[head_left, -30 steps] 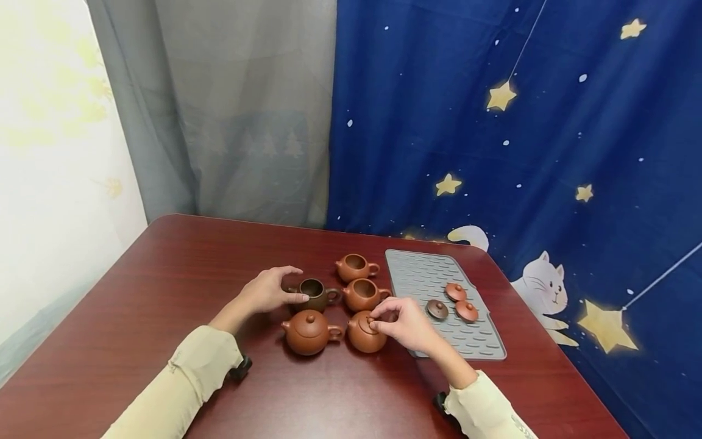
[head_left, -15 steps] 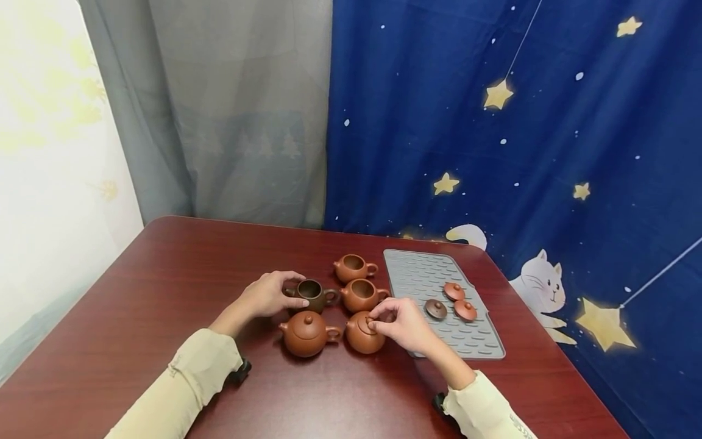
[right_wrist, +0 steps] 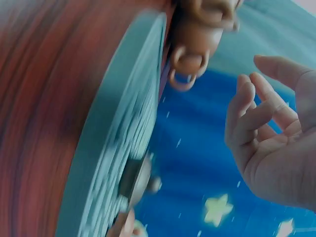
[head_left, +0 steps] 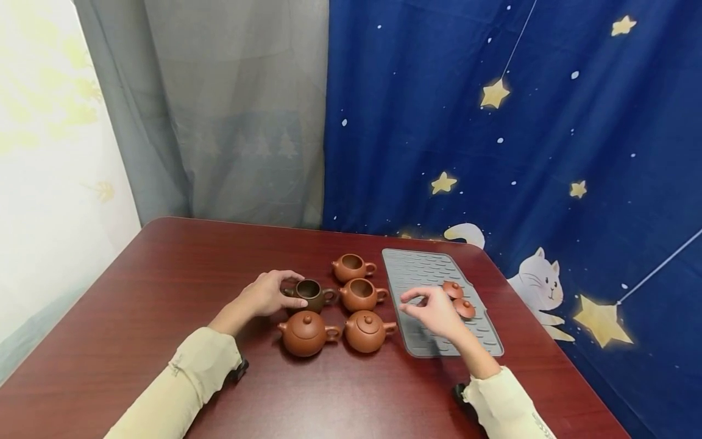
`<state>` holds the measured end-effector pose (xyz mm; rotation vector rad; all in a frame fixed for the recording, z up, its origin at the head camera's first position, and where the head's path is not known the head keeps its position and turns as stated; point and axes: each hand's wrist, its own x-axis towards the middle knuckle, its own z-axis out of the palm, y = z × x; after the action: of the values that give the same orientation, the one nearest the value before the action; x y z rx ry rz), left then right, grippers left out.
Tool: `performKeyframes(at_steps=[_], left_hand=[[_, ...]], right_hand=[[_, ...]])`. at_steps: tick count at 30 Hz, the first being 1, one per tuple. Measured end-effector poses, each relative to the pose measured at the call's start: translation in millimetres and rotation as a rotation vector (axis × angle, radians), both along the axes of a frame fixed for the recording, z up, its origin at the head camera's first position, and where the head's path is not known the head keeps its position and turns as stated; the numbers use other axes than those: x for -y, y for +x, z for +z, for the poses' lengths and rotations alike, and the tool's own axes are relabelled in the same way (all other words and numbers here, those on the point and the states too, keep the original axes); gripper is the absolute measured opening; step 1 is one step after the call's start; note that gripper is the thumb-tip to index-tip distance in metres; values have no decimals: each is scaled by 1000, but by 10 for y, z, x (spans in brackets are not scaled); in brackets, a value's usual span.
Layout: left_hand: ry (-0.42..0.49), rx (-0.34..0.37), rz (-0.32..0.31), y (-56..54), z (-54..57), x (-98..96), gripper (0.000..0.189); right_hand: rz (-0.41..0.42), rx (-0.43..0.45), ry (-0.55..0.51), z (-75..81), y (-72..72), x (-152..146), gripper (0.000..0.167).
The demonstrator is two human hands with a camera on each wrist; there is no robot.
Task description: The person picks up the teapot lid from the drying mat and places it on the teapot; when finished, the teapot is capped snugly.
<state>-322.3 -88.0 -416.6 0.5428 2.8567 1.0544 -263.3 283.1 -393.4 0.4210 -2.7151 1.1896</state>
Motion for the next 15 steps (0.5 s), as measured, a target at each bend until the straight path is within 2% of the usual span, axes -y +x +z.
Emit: performKeyframes(at_steps=[5,12,15], left_hand=[[-27,3,10,-15,10,-3,57],[-56,-7,9,-10,26,5,55],[-77,-14,6,0,31,-3,57]], right_hand=[[-143,4,30,-11,-53,-291,14],[-234,1,51,-52,-132,-543,20],[-271,24,113,-62,-139,-612,22]])
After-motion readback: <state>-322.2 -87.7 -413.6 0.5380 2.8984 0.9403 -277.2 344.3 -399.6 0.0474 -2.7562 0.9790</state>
